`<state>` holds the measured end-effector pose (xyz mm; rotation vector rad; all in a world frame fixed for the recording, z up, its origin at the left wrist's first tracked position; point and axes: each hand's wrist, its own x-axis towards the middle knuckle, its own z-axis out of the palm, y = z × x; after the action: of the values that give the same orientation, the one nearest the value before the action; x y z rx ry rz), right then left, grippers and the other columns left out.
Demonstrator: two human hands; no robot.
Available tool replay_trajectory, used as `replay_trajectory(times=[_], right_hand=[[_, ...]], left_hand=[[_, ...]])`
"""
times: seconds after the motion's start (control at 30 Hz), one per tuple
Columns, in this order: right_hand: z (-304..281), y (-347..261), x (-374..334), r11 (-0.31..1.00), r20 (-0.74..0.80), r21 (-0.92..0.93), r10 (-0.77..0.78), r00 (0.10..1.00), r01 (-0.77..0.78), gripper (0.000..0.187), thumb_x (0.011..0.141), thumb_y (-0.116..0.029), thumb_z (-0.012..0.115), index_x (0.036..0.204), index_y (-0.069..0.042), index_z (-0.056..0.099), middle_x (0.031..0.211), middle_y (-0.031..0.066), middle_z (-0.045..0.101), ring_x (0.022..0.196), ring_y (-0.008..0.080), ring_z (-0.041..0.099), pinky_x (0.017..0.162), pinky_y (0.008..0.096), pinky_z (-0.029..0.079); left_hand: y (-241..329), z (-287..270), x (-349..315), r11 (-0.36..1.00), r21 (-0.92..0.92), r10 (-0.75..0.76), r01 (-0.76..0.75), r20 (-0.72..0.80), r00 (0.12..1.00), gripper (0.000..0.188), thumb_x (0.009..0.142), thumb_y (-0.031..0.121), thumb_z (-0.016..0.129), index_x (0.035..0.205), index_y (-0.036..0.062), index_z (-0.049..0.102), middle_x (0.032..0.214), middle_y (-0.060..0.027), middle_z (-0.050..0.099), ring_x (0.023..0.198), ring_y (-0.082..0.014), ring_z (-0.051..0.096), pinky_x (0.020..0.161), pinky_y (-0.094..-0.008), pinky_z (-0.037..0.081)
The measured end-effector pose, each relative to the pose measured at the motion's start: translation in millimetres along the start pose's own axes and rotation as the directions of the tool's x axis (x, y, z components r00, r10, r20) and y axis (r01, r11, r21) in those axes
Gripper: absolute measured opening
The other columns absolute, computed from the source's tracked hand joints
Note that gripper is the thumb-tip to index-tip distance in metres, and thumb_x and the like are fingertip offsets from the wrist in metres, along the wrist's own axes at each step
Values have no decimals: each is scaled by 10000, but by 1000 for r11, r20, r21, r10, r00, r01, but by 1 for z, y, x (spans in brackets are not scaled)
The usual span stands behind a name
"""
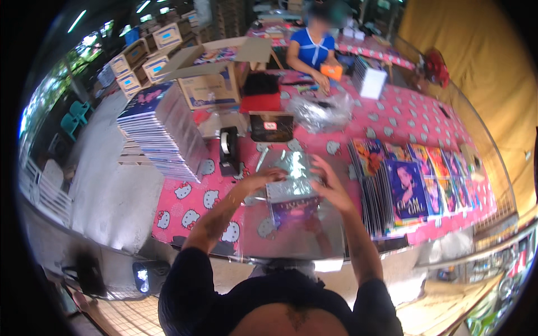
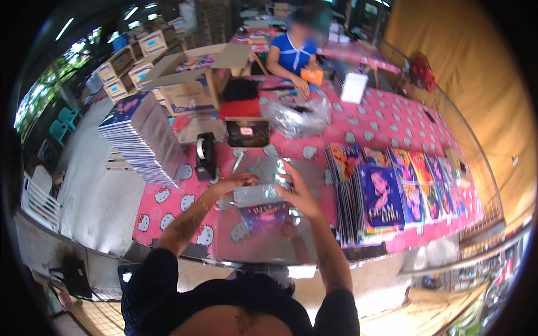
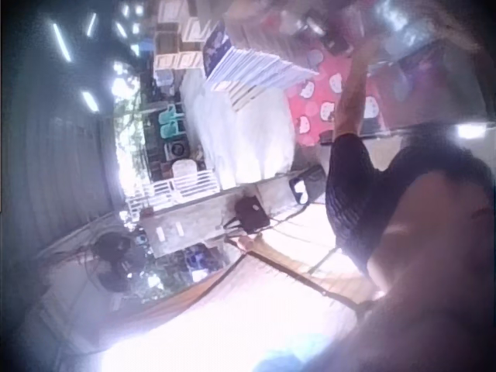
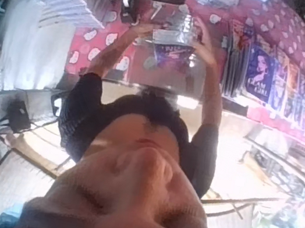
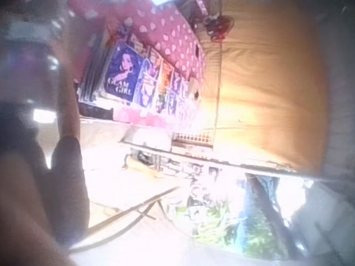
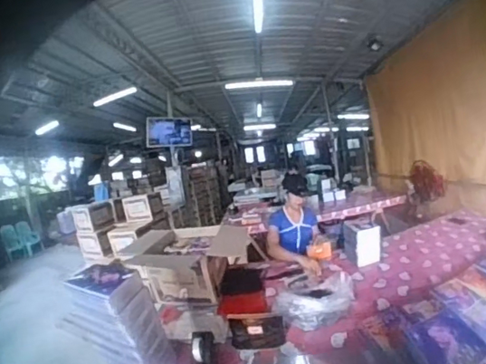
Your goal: The person takes a spiral notebook from a stack, slides it into a clear plastic sleeve, folds the sleeve flap, applies a piece of tape from a dispenser to seal it, and places the packaged notebook onto a growing stack.
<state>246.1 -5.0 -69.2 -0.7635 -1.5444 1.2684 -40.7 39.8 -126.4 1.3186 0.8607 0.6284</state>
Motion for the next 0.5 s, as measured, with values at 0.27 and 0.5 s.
replay_trajectory(times=[0.27,0.5], right_hand=[[22,81,-32,962,29,94,254,967,-255,872,826,-197,801,1515,-71,282,1398,114,466,1299,186,421,1081,410,371],[88,-54,17,970,-86,3,-241,967,242,713,961,-391,622,1503,-50,308,1447,159,356,1259,267,477,1059,435,387]], left_hand=[[-25,87,-88,923,-188,190,-335,-535,823,655,729,123,848,1308,50,552,1253,-23,587,1116,-115,553,910,-270,492],[161,-7,-171,734,346,543,-584,-816,199,317,794,139,781,1052,-2,661,1027,-86,682,898,-154,646,804,-317,535]])
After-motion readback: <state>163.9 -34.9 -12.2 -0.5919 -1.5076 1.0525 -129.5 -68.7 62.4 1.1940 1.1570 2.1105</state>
